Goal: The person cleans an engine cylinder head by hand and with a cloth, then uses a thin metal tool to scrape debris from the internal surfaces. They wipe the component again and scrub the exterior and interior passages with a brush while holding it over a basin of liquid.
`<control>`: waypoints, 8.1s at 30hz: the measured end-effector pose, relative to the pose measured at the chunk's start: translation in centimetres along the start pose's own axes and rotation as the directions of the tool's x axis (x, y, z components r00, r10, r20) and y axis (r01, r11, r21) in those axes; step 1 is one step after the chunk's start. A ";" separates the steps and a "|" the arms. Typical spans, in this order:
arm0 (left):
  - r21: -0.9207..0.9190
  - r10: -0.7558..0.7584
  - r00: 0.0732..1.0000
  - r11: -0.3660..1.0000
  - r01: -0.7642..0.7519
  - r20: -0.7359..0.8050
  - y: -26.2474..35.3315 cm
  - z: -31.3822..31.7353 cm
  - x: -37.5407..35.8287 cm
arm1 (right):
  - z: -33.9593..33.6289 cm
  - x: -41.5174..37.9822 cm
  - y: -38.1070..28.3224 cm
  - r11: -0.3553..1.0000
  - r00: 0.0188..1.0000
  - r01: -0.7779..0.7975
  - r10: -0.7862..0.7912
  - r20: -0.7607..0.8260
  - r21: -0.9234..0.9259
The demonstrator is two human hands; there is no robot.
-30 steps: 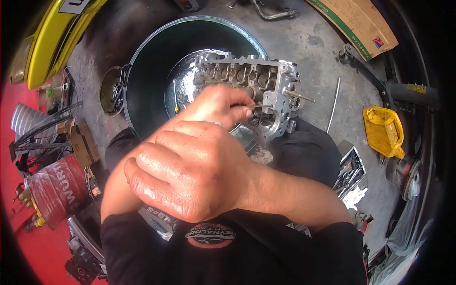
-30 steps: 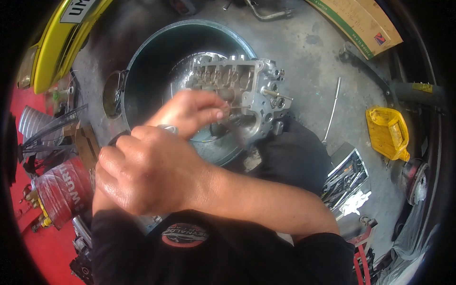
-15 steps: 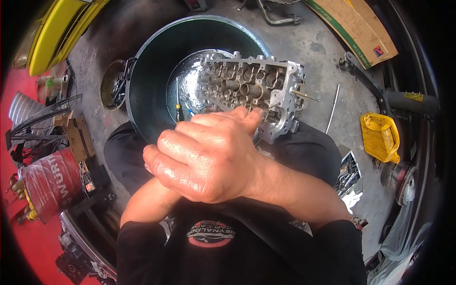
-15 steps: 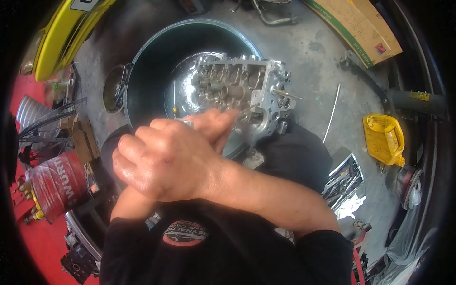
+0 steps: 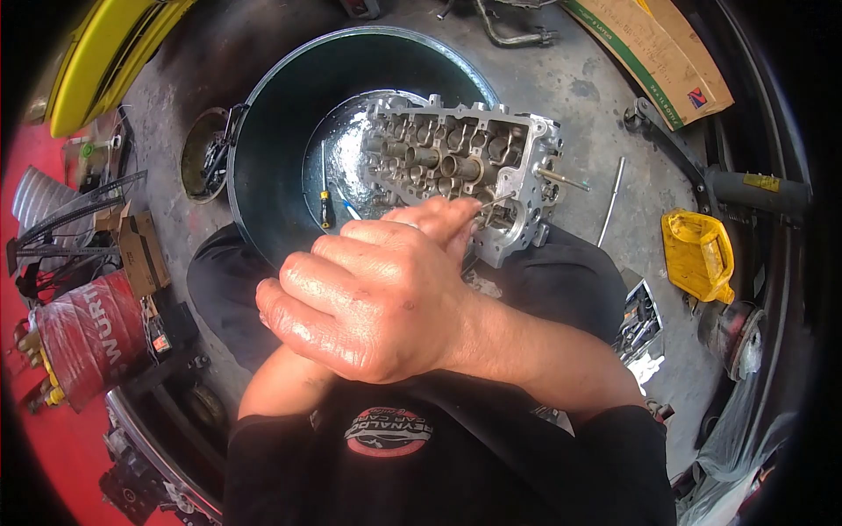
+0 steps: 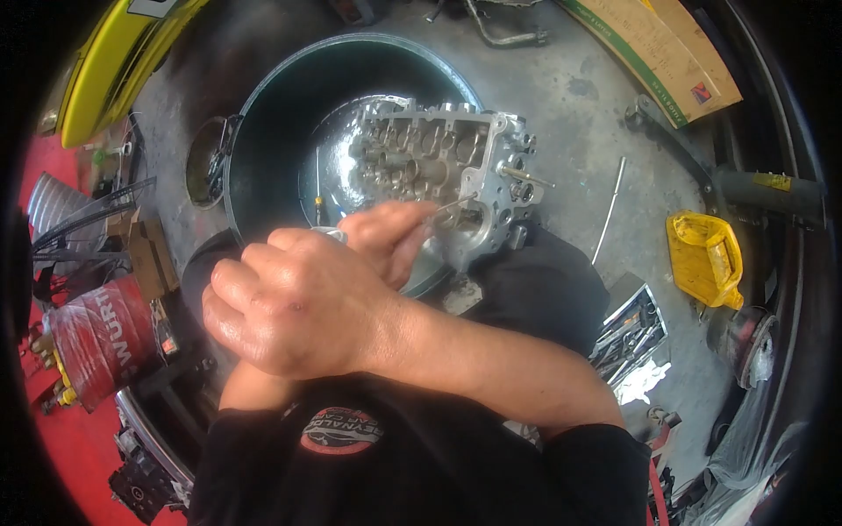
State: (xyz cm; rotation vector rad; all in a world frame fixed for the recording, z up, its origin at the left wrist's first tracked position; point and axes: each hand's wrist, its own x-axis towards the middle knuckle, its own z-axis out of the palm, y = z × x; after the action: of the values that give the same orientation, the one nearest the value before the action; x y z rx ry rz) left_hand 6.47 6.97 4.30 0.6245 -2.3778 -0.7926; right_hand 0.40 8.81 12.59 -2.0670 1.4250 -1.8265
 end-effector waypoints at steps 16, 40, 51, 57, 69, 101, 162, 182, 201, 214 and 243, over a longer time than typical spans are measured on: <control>-0.094 -0.193 0.974 0.974 0.205 0.121 -0.2 -1.1 0.7 | -0.3 -0.1 0.2 1.000 1.000 -0.015 0.015 0.020 -0.003; -0.667 -0.583 0.742 0.410 0.622 0.332 0.3 3.7 -3.4 | -10.1 -0.2 1.5 0.391 0.558 -0.197 0.799 0.225 -0.899; -0.684 -0.565 0.737 0.369 0.629 0.372 -0.6 4.5 -4.0 | -10.0 -3.7 4.2 0.424 0.539 -0.313 0.816 0.209 -0.850; -0.763 -0.559 0.758 0.309 0.568 0.338 -0.7 4.2 -3.8 | -9.8 -3.6 4.1 0.415 0.516 -0.326 0.831 0.209 -0.849; -0.817 -0.488 0.826 0.329 0.473 0.282 -0.8 3.0 -3.4 | -11.2 -3.2 4.4 0.538 0.546 -0.416 0.792 0.271 -0.733; 0.183 0.251 0.947 0.940 -0.288 0.202 -1.2 -2.0 1.4 | -0.3 -11.0 -1.5 0.826 0.486 0.185 0.394 0.780 -0.532; -0.218 -0.012 0.887 0.968 0.126 0.461 -2.1 -3.9 4.6 | 0.3 -10.2 -2.6 0.848 0.335 -0.017 0.504 0.796 -0.530; -0.218 0.071 0.748 0.971 0.101 0.660 -3.2 -2.1 9.8 | 0.1 -9.4 -2.5 0.851 0.200 -0.019 0.518 0.832 -0.525; -0.107 0.106 0.607 0.994 -0.034 0.788 -2.8 -3.4 11.5 | -7.0 -4.7 0.4 0.543 0.499 -0.246 0.781 0.375 -0.803; -0.237 0.030 0.695 0.950 0.204 0.718 -3.8 -2.7 10.0 | -9.5 -5.6 4.3 0.442 0.553 -0.469 0.822 0.136 -0.765; -0.307 -0.015 0.842 0.928 0.214 0.540 -3.2 -11.2 6.1 | -11.8 -4.3 3.9 0.561 0.455 -0.785 0.810 0.371 -0.261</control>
State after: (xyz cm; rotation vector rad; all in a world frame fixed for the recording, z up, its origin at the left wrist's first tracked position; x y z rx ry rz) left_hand 9.77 -3.24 11.93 0.4348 -2.5801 -1.5871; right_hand -10.88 15.36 10.70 -1.2505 1.8222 -0.8337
